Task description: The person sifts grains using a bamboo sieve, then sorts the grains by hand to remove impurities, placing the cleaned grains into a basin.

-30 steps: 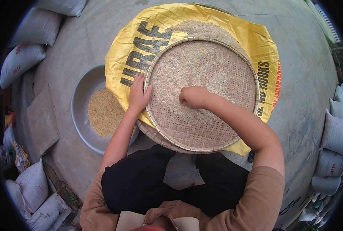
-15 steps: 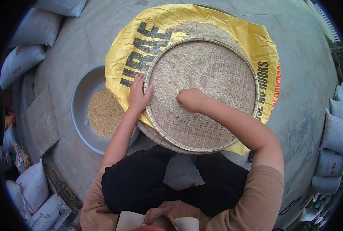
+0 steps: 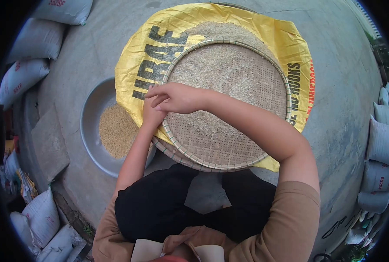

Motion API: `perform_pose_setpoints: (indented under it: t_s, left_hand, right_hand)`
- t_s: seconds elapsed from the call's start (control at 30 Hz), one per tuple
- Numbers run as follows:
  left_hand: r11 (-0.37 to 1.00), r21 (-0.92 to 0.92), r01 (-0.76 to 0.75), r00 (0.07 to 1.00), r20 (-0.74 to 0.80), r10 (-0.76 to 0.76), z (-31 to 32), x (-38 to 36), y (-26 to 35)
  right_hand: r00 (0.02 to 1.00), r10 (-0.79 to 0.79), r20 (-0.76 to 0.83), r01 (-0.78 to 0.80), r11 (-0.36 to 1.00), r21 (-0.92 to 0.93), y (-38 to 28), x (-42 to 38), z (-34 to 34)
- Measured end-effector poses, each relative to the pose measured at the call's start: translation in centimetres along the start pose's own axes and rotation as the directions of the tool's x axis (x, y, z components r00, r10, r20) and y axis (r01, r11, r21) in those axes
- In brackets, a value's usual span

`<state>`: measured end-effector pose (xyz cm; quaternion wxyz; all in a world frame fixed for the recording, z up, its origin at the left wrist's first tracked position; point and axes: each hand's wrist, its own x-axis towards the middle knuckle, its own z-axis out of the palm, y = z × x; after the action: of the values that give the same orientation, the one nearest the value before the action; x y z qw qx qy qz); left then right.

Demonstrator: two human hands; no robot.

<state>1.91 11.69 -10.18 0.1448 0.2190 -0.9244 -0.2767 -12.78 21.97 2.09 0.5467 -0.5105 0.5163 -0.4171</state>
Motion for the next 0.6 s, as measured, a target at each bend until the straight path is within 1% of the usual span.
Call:
perform_pose_setpoints:
  t_s: [0.03,0.07,0.1,0.17,0.2,0.27,0.3,0.37,0.4,0.47,0.6]
  left_hand:
    - [0.999,-0.023,0.037,0.998,-0.058,-0.039,0.3,0.1,-0.4]
    - [0.996,-0.051,0.075,0.99,-0.114,-0.081,0.7,0.0,-0.8]
    - [0.994,-0.066,0.082,0.989,-0.119,-0.089,0.8,0.0,-0.8]
    - [0.994,-0.055,0.096,0.989,-0.103,-0.102,0.7,0.0,-0.7]
    - [0.993,-0.038,0.108,0.99,-0.085,-0.111,0.6,0.0,-0.7]
    - [0.993,-0.041,0.115,0.99,-0.082,-0.118,0.6,-0.1,-0.6]
    - [0.992,-0.039,0.118,0.989,-0.08,-0.12,0.6,0.0,-0.6]
    - [0.993,-0.051,0.109,0.989,-0.094,-0.113,0.7,0.0,-0.8]
    - [0.993,-0.063,0.1,0.989,-0.105,-0.107,0.8,-0.1,-0.7]
    - [0.994,-0.059,0.095,0.989,-0.108,-0.101,0.8,0.0,-0.7]
    - [0.995,-0.041,0.093,0.99,-0.101,-0.096,0.8,0.1,-0.7]
  right_hand:
    - [0.994,0.113,0.0,-0.113,0.993,0.023,0.7,-0.8,-0.8]
    - [0.969,0.248,-0.018,-0.249,0.967,-0.058,1.4,-1.8,-1.4]
    - [0.925,0.378,-0.046,-0.381,0.914,-0.137,1.9,-3.0,-1.9]
    - [0.928,0.366,-0.077,-0.359,0.817,-0.452,4.1,-5.4,-2.5]
    - [0.926,0.371,-0.074,-0.362,0.814,-0.454,5.2,-6.6,-2.6]
    - [0.938,0.327,-0.114,-0.321,0.697,-0.641,6.7,-8.7,-3.0]
    - [0.938,0.327,-0.115,-0.322,0.695,-0.643,6.8,-9.5,-3.3]
    - [0.91,0.357,-0.211,-0.407,0.671,-0.62,6.9,-11.0,-4.0]
    - [0.908,0.359,-0.214,-0.41,0.666,-0.624,7.0,-11.7,-4.2]
    - [0.895,0.332,-0.297,-0.446,0.671,-0.593,7.3,-13.0,-4.7]
    - [0.895,0.304,-0.326,-0.444,0.68,-0.584,8.6,-14.6,-3.8]
